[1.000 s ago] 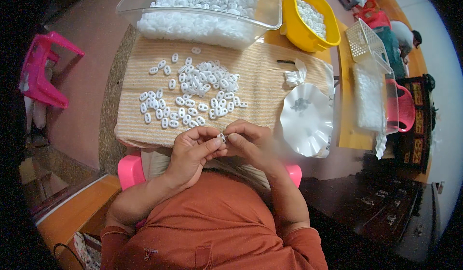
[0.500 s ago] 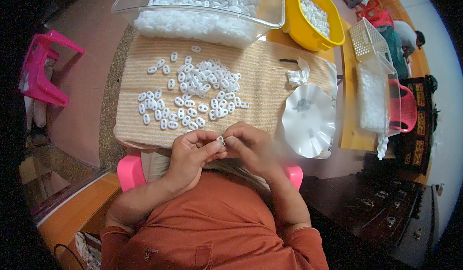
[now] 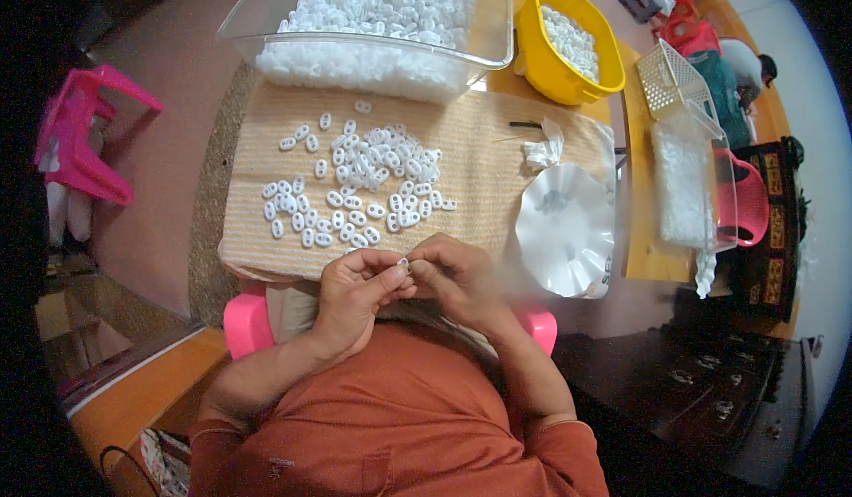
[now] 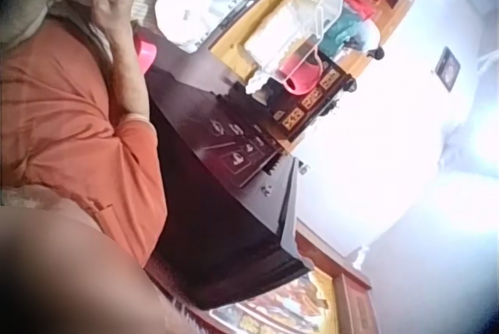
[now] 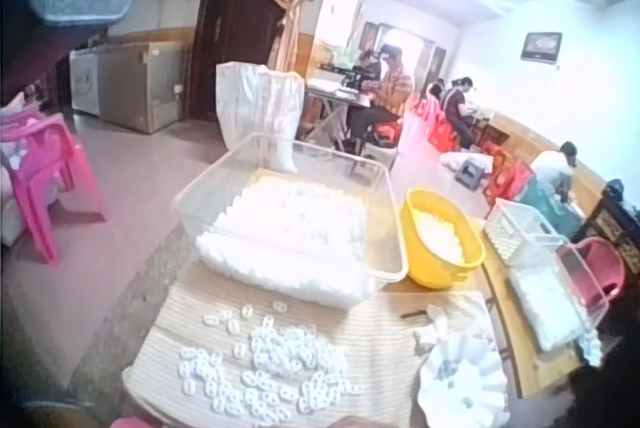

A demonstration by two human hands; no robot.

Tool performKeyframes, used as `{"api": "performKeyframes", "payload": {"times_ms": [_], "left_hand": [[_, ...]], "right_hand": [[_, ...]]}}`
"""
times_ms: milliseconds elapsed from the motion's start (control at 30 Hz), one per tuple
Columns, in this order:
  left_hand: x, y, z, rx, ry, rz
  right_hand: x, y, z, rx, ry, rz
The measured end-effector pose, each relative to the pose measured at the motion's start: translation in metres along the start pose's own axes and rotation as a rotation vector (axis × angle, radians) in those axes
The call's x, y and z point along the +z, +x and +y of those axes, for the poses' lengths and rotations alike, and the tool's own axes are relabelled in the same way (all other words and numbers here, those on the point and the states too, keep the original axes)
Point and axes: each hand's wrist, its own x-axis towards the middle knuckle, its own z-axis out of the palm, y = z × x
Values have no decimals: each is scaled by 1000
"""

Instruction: The recorder is manually assembling white plastic fastener components by snapping them together at a workbench.

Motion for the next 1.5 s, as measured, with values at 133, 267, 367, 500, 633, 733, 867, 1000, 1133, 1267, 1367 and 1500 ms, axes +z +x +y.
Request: {"api": "performKeyframes", "payload": {"times_ms": [133,267,367,500,633,733,867,1000,1133,1267,1367,1500], "left_hand": [[2,0,3,-14,-31,-2],[1,1,5,-21,-22,-10],[0,2,4,-35,-32,-21],[1,1,5,-34,-21,-30],[2,1,6,-38,-6,-29],[2,1,6,-35,-23,-34],[2,1,4,-24,-14,-31],[1,0,3,-27,-27,-29],[0,1,3,-29,-52,-29],[1,1,3,-23,-39,-18],[1,0,5,-35,-43,-18],[0,-1,6,-23,-19,-39]], "right_hand": [[-1,-1,-3,5,-7,23],[-1,-1,-4,60,22,27],[-1,-1,-2,39,11,19],[-2,-1,-2,56,20,14],[-4,-1,-2,31,-1,-2],[-7,0,-15,119,80,-6],[-18,6,-8,143,-91,88],[-23,23,-11,-123,-566,93],[-16,35,-20,-125,-771,133],[-14,39,-23,-64,-864,56],[-12,39,-21,-63,-866,82],[-10,37,-22,-50,-847,116]]}}
